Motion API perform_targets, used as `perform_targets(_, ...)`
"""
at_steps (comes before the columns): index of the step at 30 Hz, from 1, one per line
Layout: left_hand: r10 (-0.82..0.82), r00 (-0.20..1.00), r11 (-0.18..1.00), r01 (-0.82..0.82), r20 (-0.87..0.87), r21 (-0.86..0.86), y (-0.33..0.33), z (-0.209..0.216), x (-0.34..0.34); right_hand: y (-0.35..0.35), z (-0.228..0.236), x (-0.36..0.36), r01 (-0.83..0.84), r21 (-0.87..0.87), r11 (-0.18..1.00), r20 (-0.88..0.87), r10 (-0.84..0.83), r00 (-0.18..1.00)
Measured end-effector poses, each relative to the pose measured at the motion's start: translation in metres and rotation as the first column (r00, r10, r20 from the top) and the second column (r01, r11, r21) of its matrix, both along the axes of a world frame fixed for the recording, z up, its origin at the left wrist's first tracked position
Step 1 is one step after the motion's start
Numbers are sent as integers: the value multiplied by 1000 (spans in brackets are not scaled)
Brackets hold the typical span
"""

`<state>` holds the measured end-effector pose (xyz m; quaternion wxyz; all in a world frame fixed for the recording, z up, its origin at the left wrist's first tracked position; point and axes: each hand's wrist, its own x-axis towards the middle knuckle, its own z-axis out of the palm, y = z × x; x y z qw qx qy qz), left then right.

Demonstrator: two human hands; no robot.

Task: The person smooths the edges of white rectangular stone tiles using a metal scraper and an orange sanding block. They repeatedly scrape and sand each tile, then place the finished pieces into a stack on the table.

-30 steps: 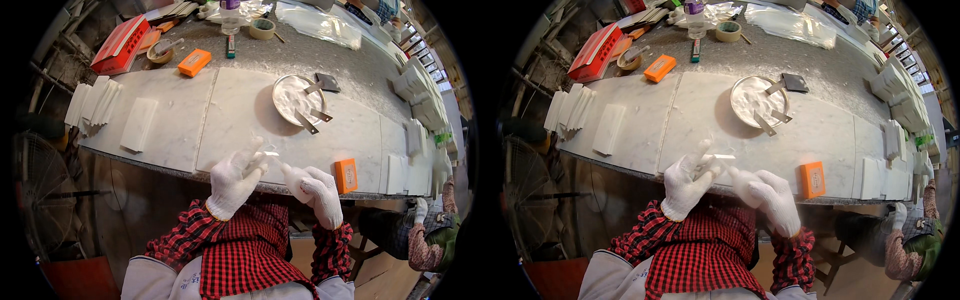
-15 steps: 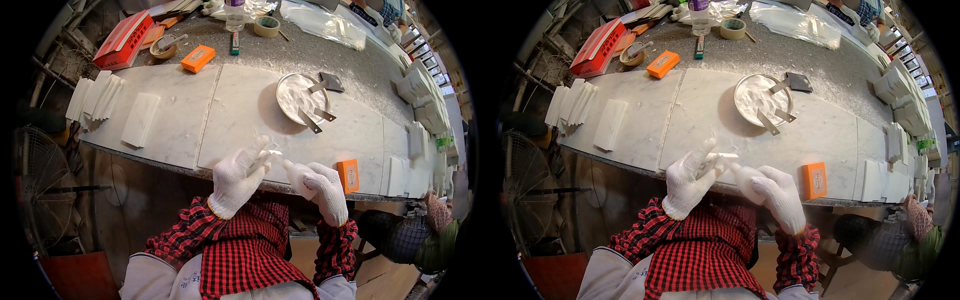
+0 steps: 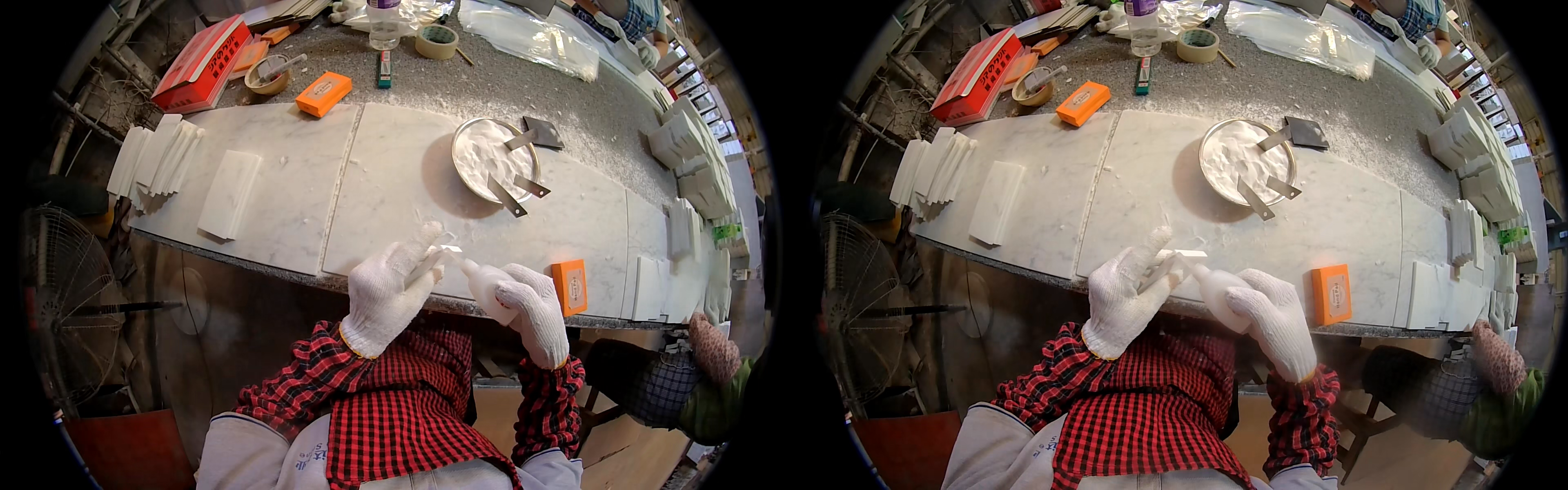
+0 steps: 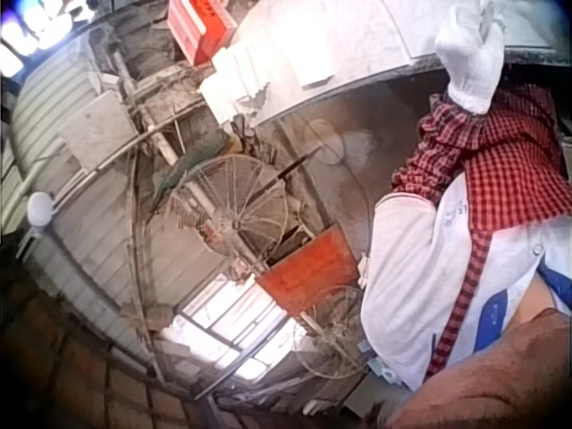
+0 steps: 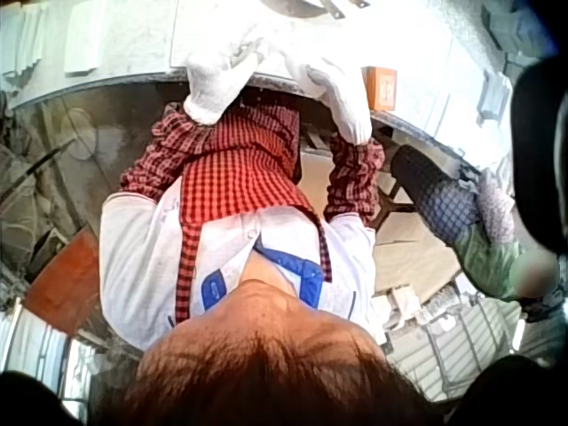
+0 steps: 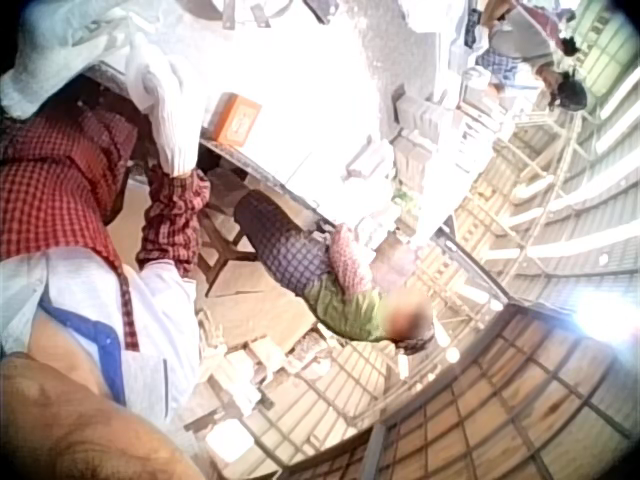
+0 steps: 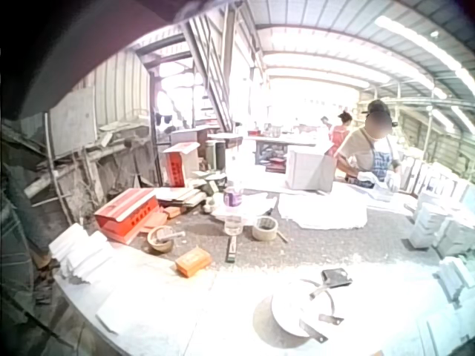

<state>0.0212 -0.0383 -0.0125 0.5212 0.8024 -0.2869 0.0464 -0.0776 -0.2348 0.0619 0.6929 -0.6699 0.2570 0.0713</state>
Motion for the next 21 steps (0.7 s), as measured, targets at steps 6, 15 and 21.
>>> perform_targets(6,-5,1000,1000,5,2,10,0,0,-1,-2,2,-3,-13,-69,998,8,14,1000)
perform_targets(15,-9,999,1000,10,-46,12,8,1,12,-40,-15,-22,426,-126,896,225,-392,892)
perform_targets(21,-39,984,998,29,172,60,-5,12,26,-137,-94,6,680,-410,608,600,-383,703)
